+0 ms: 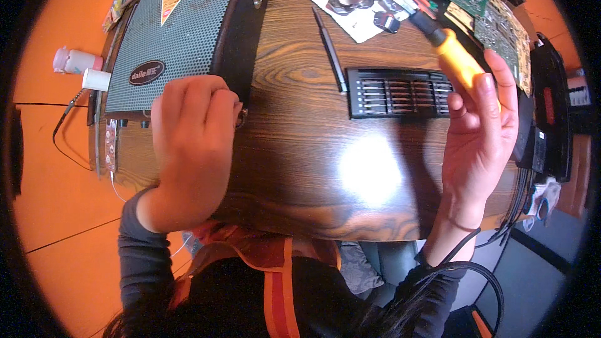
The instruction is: The person uses a screwdriver to remove screws from the bottom and front grille of a portable speaker. They then remove the grille to expose the internal speaker cone and continue unscrewing components inside.
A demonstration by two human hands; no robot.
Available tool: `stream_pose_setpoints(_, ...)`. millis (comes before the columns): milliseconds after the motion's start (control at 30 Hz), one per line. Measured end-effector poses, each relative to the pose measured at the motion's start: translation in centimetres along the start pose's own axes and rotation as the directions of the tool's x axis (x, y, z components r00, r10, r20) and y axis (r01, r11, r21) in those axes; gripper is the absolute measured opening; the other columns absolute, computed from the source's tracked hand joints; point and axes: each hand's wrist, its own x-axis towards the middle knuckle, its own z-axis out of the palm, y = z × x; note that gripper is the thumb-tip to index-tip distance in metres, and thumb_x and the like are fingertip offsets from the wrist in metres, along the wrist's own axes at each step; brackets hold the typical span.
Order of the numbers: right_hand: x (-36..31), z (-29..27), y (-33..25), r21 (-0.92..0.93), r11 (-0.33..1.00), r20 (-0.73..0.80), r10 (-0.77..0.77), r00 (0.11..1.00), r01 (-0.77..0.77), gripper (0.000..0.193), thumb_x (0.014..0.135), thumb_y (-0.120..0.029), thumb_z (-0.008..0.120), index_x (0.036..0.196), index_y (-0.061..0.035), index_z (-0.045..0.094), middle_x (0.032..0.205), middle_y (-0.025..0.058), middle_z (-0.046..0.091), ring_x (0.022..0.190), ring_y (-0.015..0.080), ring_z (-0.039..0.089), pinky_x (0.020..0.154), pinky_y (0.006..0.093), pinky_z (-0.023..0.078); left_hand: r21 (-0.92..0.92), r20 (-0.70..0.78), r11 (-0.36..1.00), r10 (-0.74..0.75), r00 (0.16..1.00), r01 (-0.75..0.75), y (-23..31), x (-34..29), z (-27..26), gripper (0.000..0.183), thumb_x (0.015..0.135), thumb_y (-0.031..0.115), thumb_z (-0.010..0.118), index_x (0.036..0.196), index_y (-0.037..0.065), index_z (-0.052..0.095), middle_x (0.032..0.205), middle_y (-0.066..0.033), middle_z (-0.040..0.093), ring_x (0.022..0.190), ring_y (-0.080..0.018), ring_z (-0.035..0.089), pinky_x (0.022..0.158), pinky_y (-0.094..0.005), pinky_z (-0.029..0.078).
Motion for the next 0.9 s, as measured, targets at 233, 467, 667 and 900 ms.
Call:
stream_pose_setpoints(233,0.2,-1.1,-1.4,0.181,0.981,-0.078,-0.053,0.996,0.066,0.033,0.091,-0.013,0.053,0.121,0.0006,0.048,0.113,0.0251,0.056,0.105,0.0263,0.059,0.067,0.0204,0.048,0.17,0.079,0.959,0.217,0.973,-0.228,-0.4,0.8,-1.3,0.006,0.058,0.007,0.058,0.062,0.005,0.053,0.07,-0.0068,0.044,0.078,-0.0224,0.043,0.064,-0.033,0.034)
stream_pose_setpoints(467,0.0,-1.1,-1.7,0.242,0.969,-0.049,-0.044,0.998,0.055,0.029,0.092,-0.014,0.053,0.117,-0.0003,0.049,0.113,0.027,0.056,0.09,0.0195,0.062,0.065,0.0173,0.047,0.31,0.075,0.921,0.225,0.972,-0.237,0.2,1.9,-1.8,0.007,0.064,0.009,0.056,0.069,0.006,0.052,0.074,-0.0072,0.045,0.08,-0.0225,0.046,0.07,-0.0333,0.036)
stream_pose_setpoints(667,0.2,-1.1,-1.5,0.264,0.962,-0.052,-0.055,0.997,0.067,0.026,0.092,-0.013,0.052,0.115,-0.0011,0.05,0.112,0.0274,0.056,0.081,0.0155,0.061,0.063,0.0157,0.046,-0.324,-0.014,0.923,0.214,0.977,-0.207,4.2,4.0,1.7,0.011,0.072,0.006,0.053,0.081,0.001,0.05,0.075,-0.0112,0.049,0.074,-0.0249,0.05,0.066,-0.0348,0.042)
stream_pose_setpoints(900,0.2,-0.7,-1.1,0.241,0.965,-0.084,-0.086,0.993,0.104,0.023,0.09,-0.009,0.055,0.111,-0.0022,0.054,0.107,0.0184,0.06,0.103,0.0279,0.06,0.066,0.021,0.049,-0.191,0.044,0.969,0.17,0.984,-0.159,7.0,10.0,9.2,0.023,0.075,0.005,0.055,0.097,-0.003,0.054,0.085,-0.0135,0.059,0.085,-0.0251,0.057,0.067,-0.0344,0.048)
